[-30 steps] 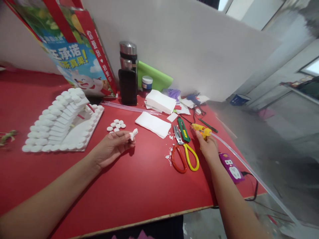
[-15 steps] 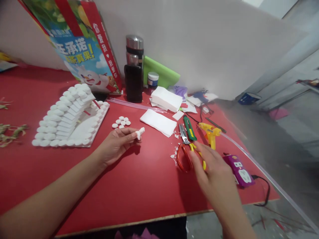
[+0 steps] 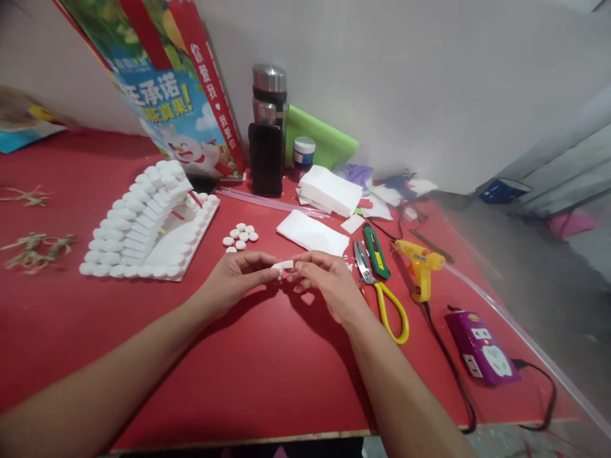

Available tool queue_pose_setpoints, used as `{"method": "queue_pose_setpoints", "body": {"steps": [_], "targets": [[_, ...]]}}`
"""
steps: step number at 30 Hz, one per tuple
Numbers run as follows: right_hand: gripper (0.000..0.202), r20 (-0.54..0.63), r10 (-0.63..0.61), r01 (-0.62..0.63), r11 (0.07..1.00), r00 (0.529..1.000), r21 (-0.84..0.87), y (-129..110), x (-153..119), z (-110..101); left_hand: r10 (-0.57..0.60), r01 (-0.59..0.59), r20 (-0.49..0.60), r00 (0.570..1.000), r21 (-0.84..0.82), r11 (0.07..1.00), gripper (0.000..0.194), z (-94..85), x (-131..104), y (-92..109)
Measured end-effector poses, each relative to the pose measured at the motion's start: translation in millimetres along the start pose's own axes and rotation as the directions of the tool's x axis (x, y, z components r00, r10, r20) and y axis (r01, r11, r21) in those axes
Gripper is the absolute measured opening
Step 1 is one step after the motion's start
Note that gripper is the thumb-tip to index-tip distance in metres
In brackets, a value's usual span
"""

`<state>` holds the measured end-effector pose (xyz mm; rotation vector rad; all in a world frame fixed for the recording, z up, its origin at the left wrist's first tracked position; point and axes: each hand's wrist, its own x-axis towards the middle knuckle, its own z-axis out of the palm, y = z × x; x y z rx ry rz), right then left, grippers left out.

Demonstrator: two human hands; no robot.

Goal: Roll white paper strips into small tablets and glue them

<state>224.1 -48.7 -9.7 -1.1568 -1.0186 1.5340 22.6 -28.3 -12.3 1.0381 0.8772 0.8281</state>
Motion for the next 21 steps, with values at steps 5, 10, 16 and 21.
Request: {"method": "queue_pose_setpoints", "body": {"steps": [5, 10, 16, 21], "targets": [[0.017, -0.004, 0.018, -0.018, 0.998, 1.0, -0.065, -2.3, -0.1, 1.1, -0.039, 0.039, -0.02, 0.999, -0.016, 0.999, 0.027, 2.9, 1.5, -0.2], [0.018, -0.012, -0.029, 0.028, 0.997, 0.999, -0.071, -4.5, 0.2, 6.5, -0.019, 0.02, -0.041, 0.999, 0.018, 1.0, 0.026, 4.7, 2.5, 2.3], [0.018, -0.029, -0.021, 0.019, 0.999, 0.999, -0.051, 1.4, 0.4, 10.6, -0.014, 0.016, -0.067, 0.998, 0.02, 1.0, 0.026, 4.7, 1.1, 3.0], [0.022, -0.061, 0.057, -0.056, 0.998, 0.996, 0.032, 6.2, 1.3, 14.8, -0.013, 0.013, -0.066, 0.998, 0.005, 1.0, 0.026, 3.2, 0.3, -0.1]]}}
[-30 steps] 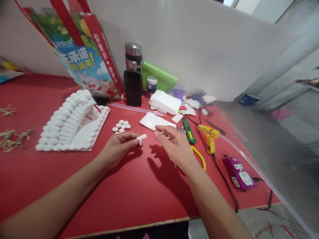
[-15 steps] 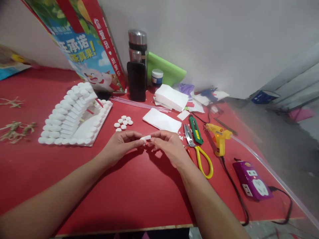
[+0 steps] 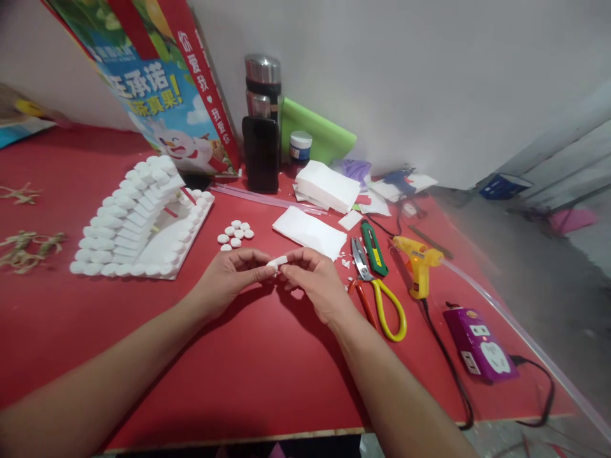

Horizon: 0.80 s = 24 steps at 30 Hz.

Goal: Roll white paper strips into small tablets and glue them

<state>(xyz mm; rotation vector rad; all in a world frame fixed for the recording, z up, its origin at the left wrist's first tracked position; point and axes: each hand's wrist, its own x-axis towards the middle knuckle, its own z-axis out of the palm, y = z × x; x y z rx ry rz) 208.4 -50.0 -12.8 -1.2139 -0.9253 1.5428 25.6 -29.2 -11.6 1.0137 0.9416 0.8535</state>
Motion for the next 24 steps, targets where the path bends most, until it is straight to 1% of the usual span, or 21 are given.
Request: {"method": "queue_pose_setpoints", "body": {"steps": [4, 8, 14, 20, 24], "targets": [[0.022, 0.026, 0.002, -0.004, 0.998, 1.0, 0.06, 1.9, 0.6, 0.4, -0.019, 0.019, 0.001, 1.0, -0.017, 1.0, 0.026, 0.2, 0.0, -0.8], [0.022, 0.018, 0.021, -0.022, 0.998, 1.0, 0.059, 3.2, 1.7, 0.0, -0.017, 0.017, -0.001, 1.0, -0.016, 1.0, 0.026, 0.8, 0.8, -0.5], [0.021, -0.005, -0.012, 0.012, 0.999, 1.0, 0.043, 5.4, 3.3, 0.6, -0.003, 0.004, 0.015, 1.0, -0.029, 1.0, 0.024, 1.1, 1.1, -0.2], [0.021, -0.035, -0.04, 0.039, 0.999, 0.999, -0.022, 5.1, 3.0, 1.7, -0.01, 0.011, 0.022, 1.0, -0.054, 0.998, 0.026, 2.0, 0.1, -0.8], [0.013, -0.051, -0.092, 0.086, 0.99, 0.994, -0.11, 3.5, 2.3, 2.8, -0.072, 0.077, 0.039, 0.997, -0.132, 0.988, 0.026, 0.4, 0.3, -4.2]]}}
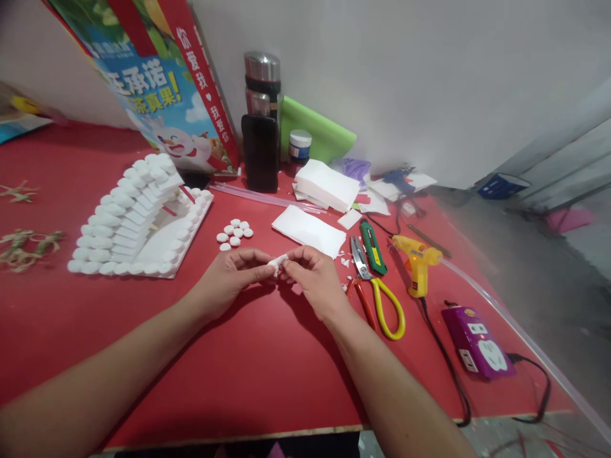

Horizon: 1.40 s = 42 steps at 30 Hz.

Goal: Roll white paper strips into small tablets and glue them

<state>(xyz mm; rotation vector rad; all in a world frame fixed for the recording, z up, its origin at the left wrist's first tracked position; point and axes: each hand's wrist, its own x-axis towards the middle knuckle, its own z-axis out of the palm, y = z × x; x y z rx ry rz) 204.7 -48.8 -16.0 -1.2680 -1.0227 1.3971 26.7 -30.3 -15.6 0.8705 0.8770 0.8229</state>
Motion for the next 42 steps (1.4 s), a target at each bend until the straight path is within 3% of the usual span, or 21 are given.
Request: {"method": "queue_pose_setpoints", "body": {"steps": [7, 15, 21, 26, 35, 42], "targets": [[0.008, -0.006, -0.188, 0.182, 0.961, 0.982, -0.21, -9.4, -6.3, 2.6, -0.03, 0.031, 0.018, 0.999, -0.116, 0.993, 0.03, 0.3, 1.1, -1.2], [0.004, 0.021, -0.309, 0.294, 0.879, 0.951, -0.376, -12.0, -13.5, 6.1, 0.045, -0.046, -0.075, 0.996, -0.011, 0.999, 0.031, 4.1, -3.7, -0.4], [0.009, 0.206, -0.461, 0.503, 0.745, 0.863, -0.438, -13.7, -14.9, 2.1, 0.19, -0.171, -0.11, 0.976, 0.159, 0.972, 0.03, 0.9, -4.0, 1.5], [0.021, 0.295, -0.501, 0.581, 0.672, 0.814, -0.46, -15.4, -15.6, -1.5, 0.224, -0.192, -0.148, 0.963, 0.203, 0.96, 0.031, 3.3, -5.8, 4.8], [0.04, 0.372, -0.553, 0.665, 0.579, 0.746, -0.472, -11.1, -17.7, -1.4, 0.254, -0.21, -0.167, 0.953, 0.242, 0.947, 0.032, 6.1, -8.6, 7.3], [0.044, 0.427, -0.621, 0.739, 0.421, 0.657, -0.525, -7.3, -17.9, -0.5, 0.355, -0.288, -0.17, 0.919, 0.326, 0.901, 0.03, 3.0, -8.5, 3.9]]}}
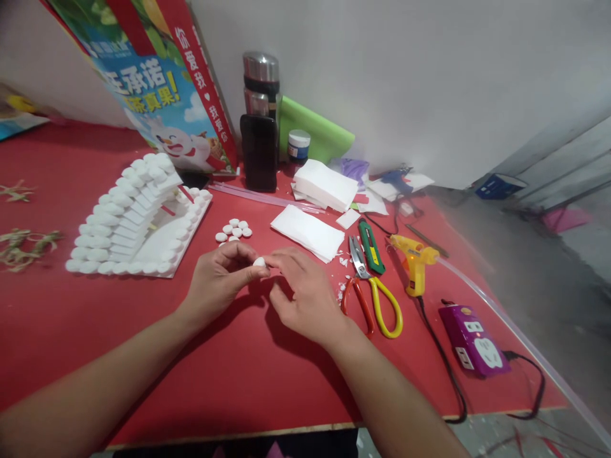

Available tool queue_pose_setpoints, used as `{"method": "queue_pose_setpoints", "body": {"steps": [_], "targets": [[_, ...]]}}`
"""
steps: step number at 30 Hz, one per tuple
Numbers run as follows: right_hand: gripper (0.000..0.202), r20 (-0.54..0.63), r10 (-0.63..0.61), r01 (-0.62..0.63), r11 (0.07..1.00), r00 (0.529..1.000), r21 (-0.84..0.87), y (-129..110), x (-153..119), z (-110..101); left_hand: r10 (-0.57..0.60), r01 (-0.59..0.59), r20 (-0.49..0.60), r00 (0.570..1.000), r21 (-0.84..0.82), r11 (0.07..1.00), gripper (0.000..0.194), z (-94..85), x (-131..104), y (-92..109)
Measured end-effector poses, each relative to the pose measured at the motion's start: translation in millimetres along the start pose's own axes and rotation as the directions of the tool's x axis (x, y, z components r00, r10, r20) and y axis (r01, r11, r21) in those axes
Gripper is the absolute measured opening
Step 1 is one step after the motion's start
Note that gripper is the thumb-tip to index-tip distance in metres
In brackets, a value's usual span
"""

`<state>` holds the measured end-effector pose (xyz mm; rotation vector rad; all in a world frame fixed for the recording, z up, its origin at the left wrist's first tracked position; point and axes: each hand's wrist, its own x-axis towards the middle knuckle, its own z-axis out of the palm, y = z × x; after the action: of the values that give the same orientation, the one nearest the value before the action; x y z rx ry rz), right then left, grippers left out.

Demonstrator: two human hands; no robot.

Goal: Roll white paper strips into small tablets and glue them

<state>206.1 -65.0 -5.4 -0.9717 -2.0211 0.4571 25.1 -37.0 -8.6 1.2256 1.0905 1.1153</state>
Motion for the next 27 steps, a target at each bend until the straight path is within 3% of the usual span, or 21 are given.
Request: {"method": "queue_pose_setpoints", "body": {"steps": [7, 15, 27], "targets": [[0.044, -0.022, -0.07, 0.068, 0.994, 0.997, -0.08, 0.6, 0.8, 0.7, 0.193, -0.192, 0.005, 0.981, 0.136, 0.972, 0.026, -3.1, 1.8, -5.6], [0.043, -0.003, -0.077, 0.076, 0.99, 0.997, -0.116, 2.6, 0.2, -1.0, 0.314, -0.315, 0.051, 0.948, 0.27, 0.91, 0.025, -4.9, 2.6, -9.4], [0.04, 0.012, -0.092, 0.093, 0.986, 0.996, -0.137, 3.7, 0.6, -3.1, 0.246, -0.258, 0.081, 0.966, 0.221, 0.941, 0.026, -3.2, 3.2, -6.7]]}}
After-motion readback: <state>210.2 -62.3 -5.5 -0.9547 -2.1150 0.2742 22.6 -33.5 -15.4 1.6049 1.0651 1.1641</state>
